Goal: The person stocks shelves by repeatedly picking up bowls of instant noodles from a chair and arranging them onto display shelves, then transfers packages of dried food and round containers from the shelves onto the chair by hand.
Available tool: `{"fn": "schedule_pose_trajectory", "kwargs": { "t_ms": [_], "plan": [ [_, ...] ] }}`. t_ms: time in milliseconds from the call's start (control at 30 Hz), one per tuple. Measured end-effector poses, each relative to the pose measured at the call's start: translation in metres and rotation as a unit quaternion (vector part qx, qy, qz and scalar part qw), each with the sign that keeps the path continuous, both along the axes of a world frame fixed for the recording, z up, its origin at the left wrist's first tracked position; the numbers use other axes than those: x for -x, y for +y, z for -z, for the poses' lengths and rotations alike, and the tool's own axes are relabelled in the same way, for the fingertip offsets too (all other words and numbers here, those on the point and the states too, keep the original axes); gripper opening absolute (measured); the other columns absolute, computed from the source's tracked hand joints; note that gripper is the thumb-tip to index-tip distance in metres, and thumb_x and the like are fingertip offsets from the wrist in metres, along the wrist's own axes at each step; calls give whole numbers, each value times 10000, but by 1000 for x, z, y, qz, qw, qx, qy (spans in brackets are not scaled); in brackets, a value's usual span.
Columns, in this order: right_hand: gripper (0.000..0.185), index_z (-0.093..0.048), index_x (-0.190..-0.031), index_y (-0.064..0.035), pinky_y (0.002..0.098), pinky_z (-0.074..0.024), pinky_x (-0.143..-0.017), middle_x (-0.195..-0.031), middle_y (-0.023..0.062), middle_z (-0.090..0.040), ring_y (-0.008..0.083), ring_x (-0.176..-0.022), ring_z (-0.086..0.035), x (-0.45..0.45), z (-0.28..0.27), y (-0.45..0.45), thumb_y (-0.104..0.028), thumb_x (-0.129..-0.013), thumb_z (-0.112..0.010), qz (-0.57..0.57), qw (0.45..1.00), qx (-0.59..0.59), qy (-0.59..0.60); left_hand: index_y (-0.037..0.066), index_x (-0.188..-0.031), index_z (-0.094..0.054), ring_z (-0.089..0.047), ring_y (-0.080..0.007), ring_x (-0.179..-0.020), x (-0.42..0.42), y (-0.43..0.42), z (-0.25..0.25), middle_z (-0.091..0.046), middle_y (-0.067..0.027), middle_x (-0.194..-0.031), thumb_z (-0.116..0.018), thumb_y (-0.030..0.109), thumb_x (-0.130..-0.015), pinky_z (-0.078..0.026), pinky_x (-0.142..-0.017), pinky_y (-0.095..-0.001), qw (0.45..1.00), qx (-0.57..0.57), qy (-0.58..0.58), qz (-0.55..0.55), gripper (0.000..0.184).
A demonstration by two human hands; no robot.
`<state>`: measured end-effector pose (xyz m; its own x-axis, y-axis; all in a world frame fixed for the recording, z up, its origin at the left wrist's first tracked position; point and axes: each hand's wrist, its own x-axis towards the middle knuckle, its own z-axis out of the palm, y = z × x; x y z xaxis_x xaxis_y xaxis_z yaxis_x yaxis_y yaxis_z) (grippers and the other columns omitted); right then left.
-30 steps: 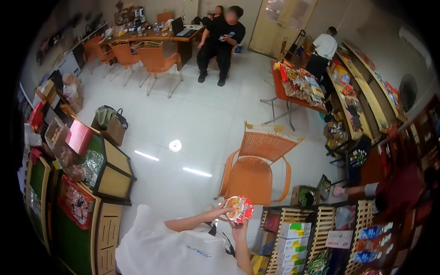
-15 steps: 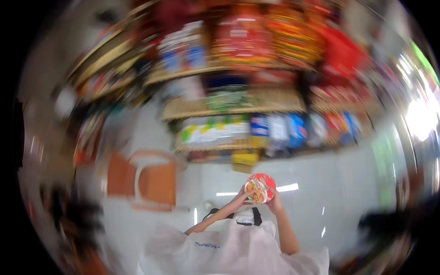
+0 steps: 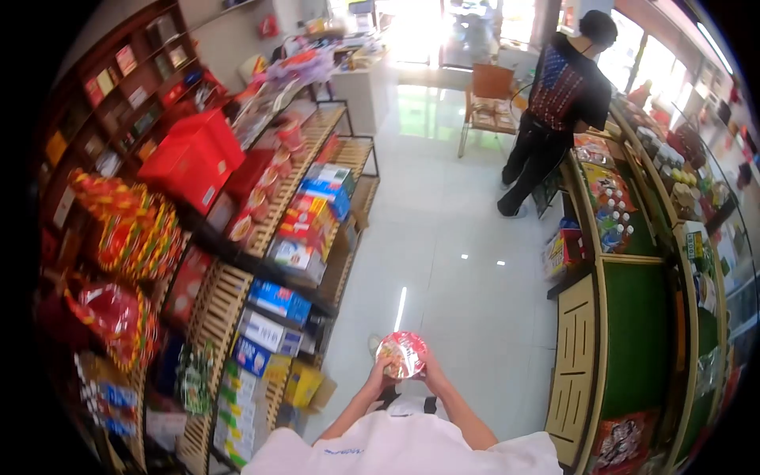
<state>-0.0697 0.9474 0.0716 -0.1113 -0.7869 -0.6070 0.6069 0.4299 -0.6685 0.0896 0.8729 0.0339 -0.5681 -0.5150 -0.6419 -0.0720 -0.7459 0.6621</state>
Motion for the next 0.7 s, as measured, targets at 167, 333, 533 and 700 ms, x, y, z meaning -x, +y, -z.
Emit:
{"fn": "schedule_pose_trajectory", "kwargs": {
  "t_ms": [167, 333, 533, 700],
  "plan": [
    [679, -313, -1360, -173, 420, -390, -932, -1267, 47, -471, 193, -1112, -489, -11, -19, -135, -543, -822, -498, -128, 992, 0, 19, 135, -1245, -430, -576, -177, -973, -25, -111, -25, -573, -62, -1104, -496, 440, -820, -506, -750, -345, 996, -42, 5, -81, 527],
    [726, -248, -1407, -187, 351, -443, -883, -1311, 63, -433, 216, -1050, -547, -18, -69, -256, -557, -833, -496, -254, 962, -19, 100, 129, -1262, -420, -578, -157, -941, -35, -231, -51, -573, -66, -1084, -537, 397, -812, -496, -682, -282, 976, -5, 78, -204, 537],
    [711, -256, -1392, -140, 344, -455, -869, -1312, 92, -427, 234, -1020, -568, -15, -43, -344, -514, -849, -523, -209, 971, 5, 116, 93, -1266, -408, -549, -183, -984, -30, -343, -48, -519, -88, -1144, -542, 371, -830, -484, -673, -278, 973, 139, -13, -186, 534],
    [611, -338, -1346, -109, 318, -467, -826, -1179, 55, -523, 164, -952, -582, -19, -37, -409, -457, -880, -524, -197, 975, 33, 93, 50, -1326, -248, -412, -216, -1161, -29, -382, -41, -347, -147, -1303, -556, 350, -844, -462, -854, -322, 946, 189, -8, -263, 645]
  ]
}}
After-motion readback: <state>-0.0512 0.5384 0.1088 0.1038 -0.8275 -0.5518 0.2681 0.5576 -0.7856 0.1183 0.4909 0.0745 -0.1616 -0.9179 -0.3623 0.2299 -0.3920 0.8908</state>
